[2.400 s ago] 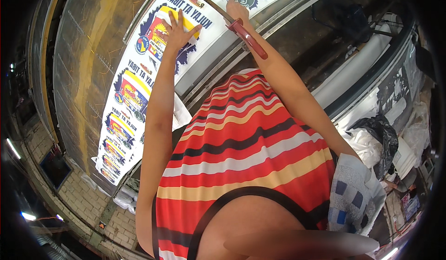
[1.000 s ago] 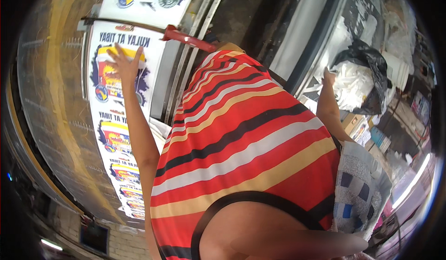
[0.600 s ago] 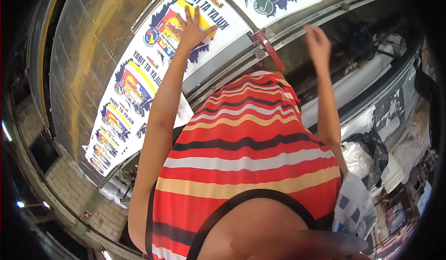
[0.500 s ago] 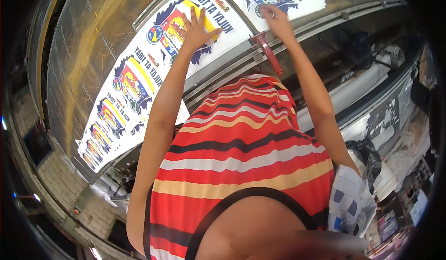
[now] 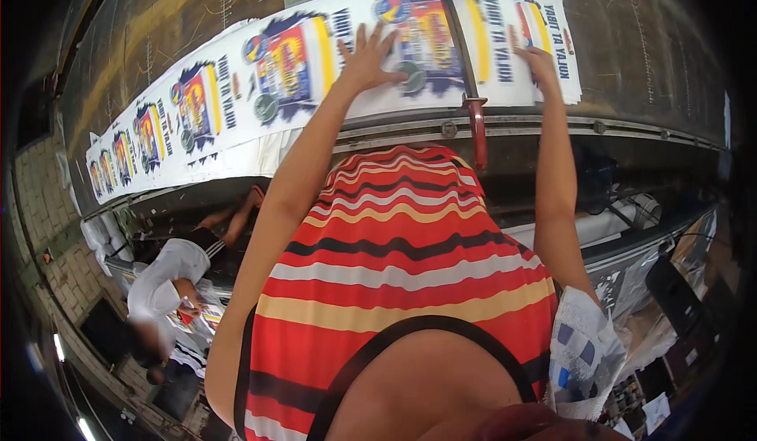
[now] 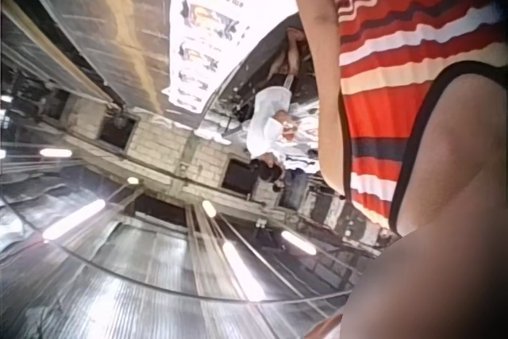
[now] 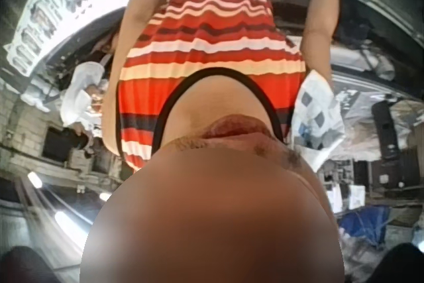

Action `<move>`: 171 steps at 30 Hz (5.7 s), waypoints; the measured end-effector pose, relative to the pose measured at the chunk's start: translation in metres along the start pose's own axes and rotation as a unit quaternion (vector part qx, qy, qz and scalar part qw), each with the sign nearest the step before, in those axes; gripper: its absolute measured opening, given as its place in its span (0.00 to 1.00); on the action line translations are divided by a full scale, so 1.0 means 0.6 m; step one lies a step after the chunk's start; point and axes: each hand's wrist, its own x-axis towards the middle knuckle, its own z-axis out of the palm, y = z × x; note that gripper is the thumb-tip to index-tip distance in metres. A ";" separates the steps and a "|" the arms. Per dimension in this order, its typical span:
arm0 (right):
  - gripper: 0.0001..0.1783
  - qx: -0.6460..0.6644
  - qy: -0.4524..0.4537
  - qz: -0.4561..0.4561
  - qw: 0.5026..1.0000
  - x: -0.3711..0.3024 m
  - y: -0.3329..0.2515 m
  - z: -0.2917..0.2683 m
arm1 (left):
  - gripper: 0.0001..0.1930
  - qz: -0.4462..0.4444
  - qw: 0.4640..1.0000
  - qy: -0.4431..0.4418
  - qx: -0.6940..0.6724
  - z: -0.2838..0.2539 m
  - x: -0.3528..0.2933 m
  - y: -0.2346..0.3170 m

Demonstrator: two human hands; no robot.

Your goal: Cutting individual printed graphics or stickers from a larger sheet using a paper cutter.

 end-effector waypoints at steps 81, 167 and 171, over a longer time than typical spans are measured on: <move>0.34 -0.214 -0.052 -0.175 0.960 -0.470 -0.196 0.104 | 0.63 -0.007 0.999 -0.027 0.047 0.028 0.105 0.044; 0.20 -0.061 -0.021 -0.154 0.986 -0.059 -0.051 0.213 | 0.64 -0.005 0.999 -0.031 -0.015 0.042 0.128 0.100; 0.15 -0.010 -0.072 -0.059 0.996 -0.020 -0.010 0.147 | 0.58 0.093 0.996 -0.010 -0.011 0.034 0.099 0.062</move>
